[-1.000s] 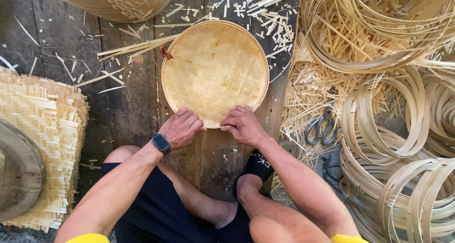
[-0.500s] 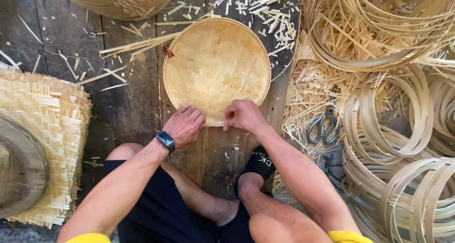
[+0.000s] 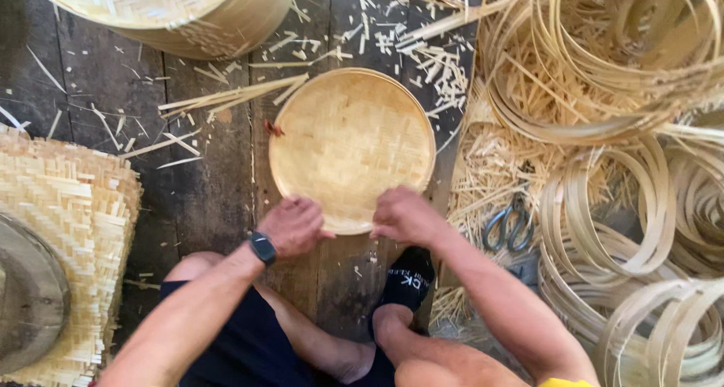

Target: The person repeatedly places circular bamboo strips around the rim of woven bamboo trays, pressing them into place by hand. They handle multiple trays one at a time, stacking finished units to the side.

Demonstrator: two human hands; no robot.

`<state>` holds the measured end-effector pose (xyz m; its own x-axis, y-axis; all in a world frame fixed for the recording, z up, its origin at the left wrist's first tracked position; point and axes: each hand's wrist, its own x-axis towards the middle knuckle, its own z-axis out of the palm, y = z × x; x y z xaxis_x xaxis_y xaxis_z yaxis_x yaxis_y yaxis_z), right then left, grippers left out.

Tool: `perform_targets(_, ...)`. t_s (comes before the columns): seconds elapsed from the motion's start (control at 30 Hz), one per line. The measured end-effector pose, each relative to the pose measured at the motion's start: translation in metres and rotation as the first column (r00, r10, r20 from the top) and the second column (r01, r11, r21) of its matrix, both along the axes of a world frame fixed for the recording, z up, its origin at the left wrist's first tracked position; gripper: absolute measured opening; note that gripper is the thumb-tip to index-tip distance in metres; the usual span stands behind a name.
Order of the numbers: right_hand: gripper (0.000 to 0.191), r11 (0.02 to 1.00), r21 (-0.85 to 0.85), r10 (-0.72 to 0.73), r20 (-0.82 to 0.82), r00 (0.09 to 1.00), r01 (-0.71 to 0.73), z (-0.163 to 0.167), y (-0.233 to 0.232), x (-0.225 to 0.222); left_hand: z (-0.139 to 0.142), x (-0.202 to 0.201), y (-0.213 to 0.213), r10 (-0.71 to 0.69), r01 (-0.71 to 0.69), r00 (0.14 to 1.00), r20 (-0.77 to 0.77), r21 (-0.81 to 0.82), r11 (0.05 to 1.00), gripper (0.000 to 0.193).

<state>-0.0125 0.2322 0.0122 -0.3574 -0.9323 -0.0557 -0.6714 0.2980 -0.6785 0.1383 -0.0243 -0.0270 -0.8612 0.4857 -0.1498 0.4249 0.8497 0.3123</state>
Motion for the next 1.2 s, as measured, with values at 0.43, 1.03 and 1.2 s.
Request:
perform_targets(0.43, 0.052, 0.913, 0.332, -0.063, -0.463, 0.884, 0.238, -0.017, -0.161, -0.147, 0.002, -0.010, 0.002, 0.116, -0.050, 0.976, -0.182, 0.331, 0.942, 0.041)
perform_targets(1.03, 0.057, 0.981, 0.084, -0.089, -0.605, 0.791, 0.174, -0.007, -0.186, -0.125, -0.006, -0.008, 0.000, 0.108, -0.066, 0.986, -0.130, 0.291, 0.954, 0.048)
perform_targets(1.2, 0.055, 0.982, 0.061, -0.099, -0.633, 0.768, 0.177, 0.009, -0.191, -0.124, -0.005, -0.007, 0.004, 0.154, -0.109, 0.979, -0.130, 0.303, 0.947, 0.048)
